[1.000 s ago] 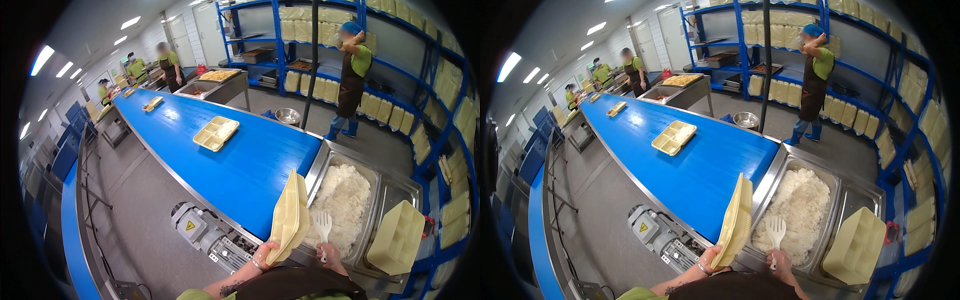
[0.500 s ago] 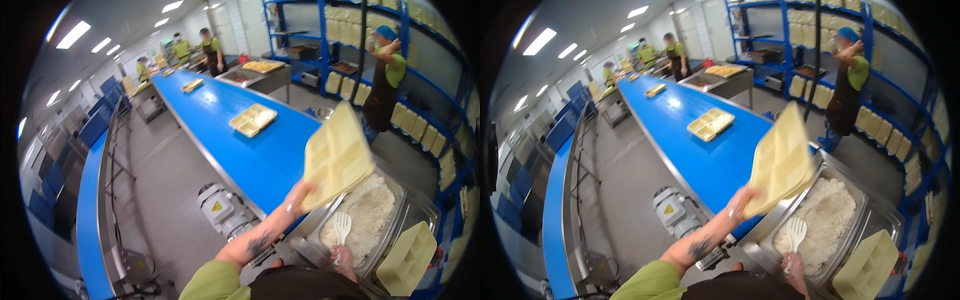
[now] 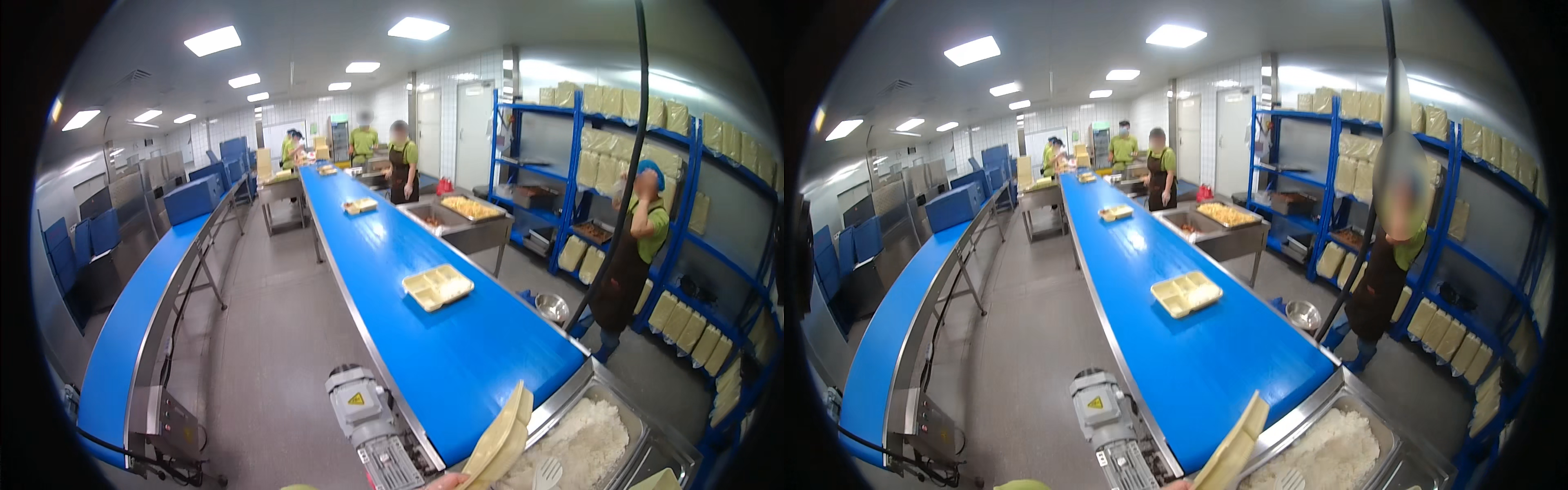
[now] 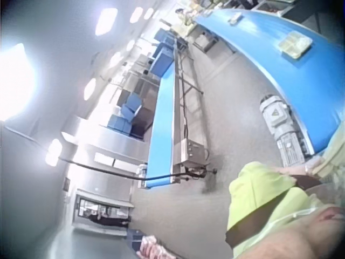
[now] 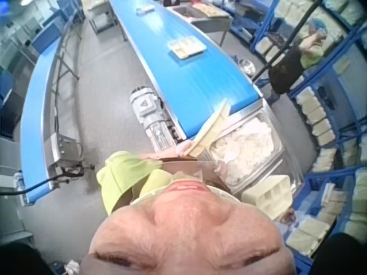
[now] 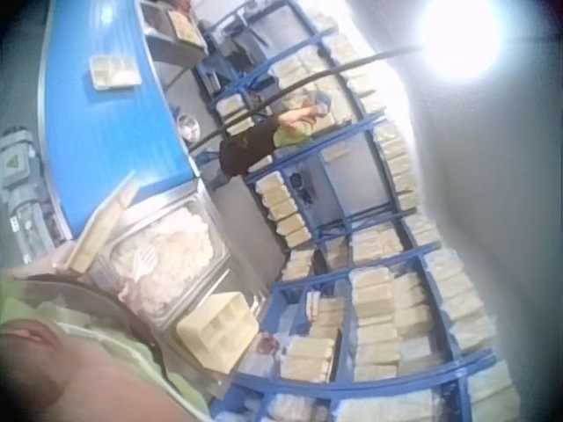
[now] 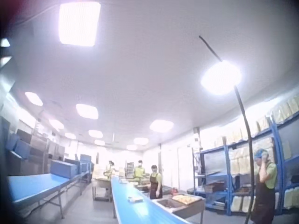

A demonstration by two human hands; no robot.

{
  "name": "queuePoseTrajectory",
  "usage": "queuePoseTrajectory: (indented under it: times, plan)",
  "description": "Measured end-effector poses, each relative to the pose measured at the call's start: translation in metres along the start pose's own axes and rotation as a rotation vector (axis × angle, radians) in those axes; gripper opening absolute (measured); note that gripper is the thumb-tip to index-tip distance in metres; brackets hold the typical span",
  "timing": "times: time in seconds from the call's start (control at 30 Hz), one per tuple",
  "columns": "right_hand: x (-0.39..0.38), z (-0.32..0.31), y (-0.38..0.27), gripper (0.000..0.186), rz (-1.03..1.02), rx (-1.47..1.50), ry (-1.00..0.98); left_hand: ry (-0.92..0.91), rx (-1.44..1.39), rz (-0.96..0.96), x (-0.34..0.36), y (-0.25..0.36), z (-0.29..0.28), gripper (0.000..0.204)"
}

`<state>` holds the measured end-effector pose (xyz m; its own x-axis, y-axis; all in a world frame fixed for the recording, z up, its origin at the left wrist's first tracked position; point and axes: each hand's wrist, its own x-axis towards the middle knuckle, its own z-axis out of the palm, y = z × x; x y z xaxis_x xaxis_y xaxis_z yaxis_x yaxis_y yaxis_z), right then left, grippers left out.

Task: The person scoops white rice from a large stainless steel container into individual compartments of beige plastic trays using a white plastic scoop. The filled trays are then placed onto a moving blue conveyor belt. The process is repeated continuously as the person works along the assembly line.

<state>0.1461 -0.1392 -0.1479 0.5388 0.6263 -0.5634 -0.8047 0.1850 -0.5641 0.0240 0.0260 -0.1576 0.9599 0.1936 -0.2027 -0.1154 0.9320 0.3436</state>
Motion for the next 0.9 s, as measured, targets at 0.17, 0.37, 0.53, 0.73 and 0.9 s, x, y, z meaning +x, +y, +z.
queuePoseTrajectory:
  times: [0.17, 0.37, 0.53, 0.73, 0.9]
  plan:
    - [-0.031, -0.042, -0.005, 0.023, -0.003, -0.033, 0.107, 0.100, -0.126, -0.524, -0.036, -0.001, 0.109, 0.046]
    - [-0.001, -0.018, -0.003, 0.025, 0.013, -0.029, 0.000, 0.169, -0.002, -0.411, -0.026, -0.013, 0.086, 0.036]
    - [0.003, -0.019, -0.001, 0.027, 0.033, -0.045, 0.004, 0.203, -0.100, -0.414, -0.027, -0.010, 0.068, 0.032]
    - [-0.003, -0.025, 0.001, 0.029, 0.030, -0.038, 0.001, 0.204, -0.100, -0.503, -0.048, -0.019, 0.104, 0.030]
    - [-0.005, -0.028, 0.006, 0.030, 0.025, -0.040, -0.007, 0.237, -0.002, -0.513, -0.054, -0.011, 0.118, 0.039]
